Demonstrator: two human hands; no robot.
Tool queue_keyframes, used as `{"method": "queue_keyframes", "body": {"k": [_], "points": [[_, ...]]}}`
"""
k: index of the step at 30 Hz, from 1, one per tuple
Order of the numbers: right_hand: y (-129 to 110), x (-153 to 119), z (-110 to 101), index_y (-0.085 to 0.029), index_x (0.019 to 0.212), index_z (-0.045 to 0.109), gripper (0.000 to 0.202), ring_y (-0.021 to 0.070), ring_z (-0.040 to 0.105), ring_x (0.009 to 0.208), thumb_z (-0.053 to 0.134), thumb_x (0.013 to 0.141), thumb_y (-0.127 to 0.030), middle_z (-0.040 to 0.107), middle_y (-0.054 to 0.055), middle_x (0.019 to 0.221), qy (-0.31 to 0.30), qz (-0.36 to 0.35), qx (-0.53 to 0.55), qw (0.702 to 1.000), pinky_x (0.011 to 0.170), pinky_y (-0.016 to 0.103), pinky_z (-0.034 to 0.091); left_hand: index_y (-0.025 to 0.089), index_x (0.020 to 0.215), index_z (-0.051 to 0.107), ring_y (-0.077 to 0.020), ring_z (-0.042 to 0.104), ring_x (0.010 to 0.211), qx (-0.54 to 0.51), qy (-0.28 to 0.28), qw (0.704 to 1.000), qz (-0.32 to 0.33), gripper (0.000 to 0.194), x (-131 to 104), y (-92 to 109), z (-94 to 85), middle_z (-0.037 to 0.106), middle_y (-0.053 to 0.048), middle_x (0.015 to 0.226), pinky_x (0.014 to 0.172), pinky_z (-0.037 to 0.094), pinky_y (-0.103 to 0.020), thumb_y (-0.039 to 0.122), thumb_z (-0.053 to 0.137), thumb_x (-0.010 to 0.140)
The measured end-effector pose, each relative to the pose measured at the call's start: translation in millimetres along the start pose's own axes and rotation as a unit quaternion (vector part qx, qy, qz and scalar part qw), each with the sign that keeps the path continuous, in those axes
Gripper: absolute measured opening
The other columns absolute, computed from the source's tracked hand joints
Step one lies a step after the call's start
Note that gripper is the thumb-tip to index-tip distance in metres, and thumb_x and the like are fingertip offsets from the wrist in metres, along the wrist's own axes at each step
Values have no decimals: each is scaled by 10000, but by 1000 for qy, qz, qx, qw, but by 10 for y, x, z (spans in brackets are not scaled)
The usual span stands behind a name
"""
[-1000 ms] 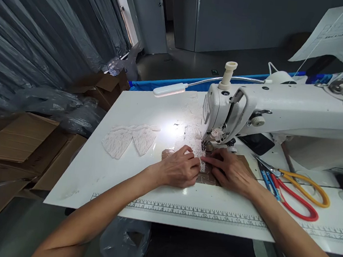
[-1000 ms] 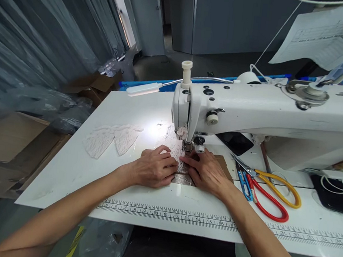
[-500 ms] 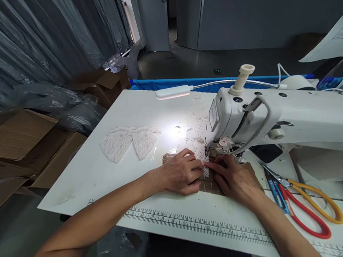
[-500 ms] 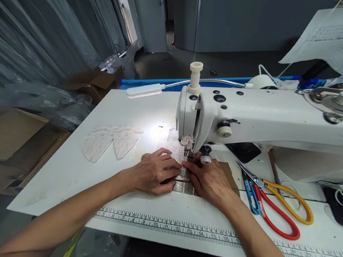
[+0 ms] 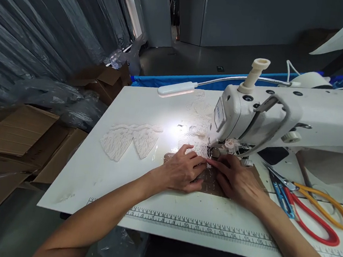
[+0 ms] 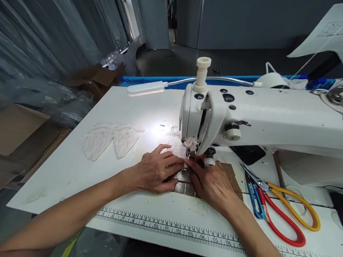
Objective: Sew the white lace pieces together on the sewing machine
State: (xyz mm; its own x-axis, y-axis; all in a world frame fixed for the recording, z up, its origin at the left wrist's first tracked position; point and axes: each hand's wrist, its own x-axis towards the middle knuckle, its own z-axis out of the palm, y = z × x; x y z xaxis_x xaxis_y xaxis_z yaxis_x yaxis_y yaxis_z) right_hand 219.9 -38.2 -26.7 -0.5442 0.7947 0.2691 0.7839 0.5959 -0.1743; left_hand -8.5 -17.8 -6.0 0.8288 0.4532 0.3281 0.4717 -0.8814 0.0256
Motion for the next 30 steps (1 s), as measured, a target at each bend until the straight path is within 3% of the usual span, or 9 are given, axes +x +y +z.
{"method": "queue_keyframes", "body": {"k": [4,9,16,21,26,30], "points": [[-16,1,-3,-223,1284,624,417,280,627,851,405,929,-247,629,152,1045,-3,27,-5,1000,610,348,486,122,1088,654,-225,598,876,7,2,1000,-2,332,4,-27,15,657,-104,1091,1012,376,-507,359,509,907],[-41,-35,-13,-193,1251,645,411,294,616,947,399,922,-203,640,161,1051,0,-1,40,999,733,411,529,110,1117,636,-233,595,901,7,4,1000,-12,354,6,-46,50,648,-112,1140,1022,373,-505,355,481,913],[-63,7,19,-170,1241,648,407,297,626,859,396,924,-214,636,186,1049,12,13,-14,1000,600,360,497,109,1133,630,-249,600,961,-10,-11,999,-32,383,44,-75,51,620,-122,1187,1033,375,-508,384,519,890],[-81,27,17,-139,1229,646,415,291,630,820,355,942,-207,647,181,1000,32,9,-16,999,595,364,491,129,1180,619,-260,587,1017,-11,-36,998,-45,447,73,-109,11,593,-123,1257,1060,348,-510,457,462,919],[-31,-20,-174,-209,1231,628,370,213,645,730,379,972,-295,659,114,1111,8,77,109,991,627,331,507,98,1230,584,-275,567,1054,-11,-49,997,-51,521,92,-130,11,573,-142,1282,1001,379,-495,489,431,921],[102,-10,-331,-206,1040,656,330,190,638,665,395,983,-399,708,44,876,-35,146,226,962,629,301,514,89,1255,562,-279,565,1046,-14,-57,996,-63,547,104,-131,14,566,-158,1279,939,404,-473,495,443,909]]}}
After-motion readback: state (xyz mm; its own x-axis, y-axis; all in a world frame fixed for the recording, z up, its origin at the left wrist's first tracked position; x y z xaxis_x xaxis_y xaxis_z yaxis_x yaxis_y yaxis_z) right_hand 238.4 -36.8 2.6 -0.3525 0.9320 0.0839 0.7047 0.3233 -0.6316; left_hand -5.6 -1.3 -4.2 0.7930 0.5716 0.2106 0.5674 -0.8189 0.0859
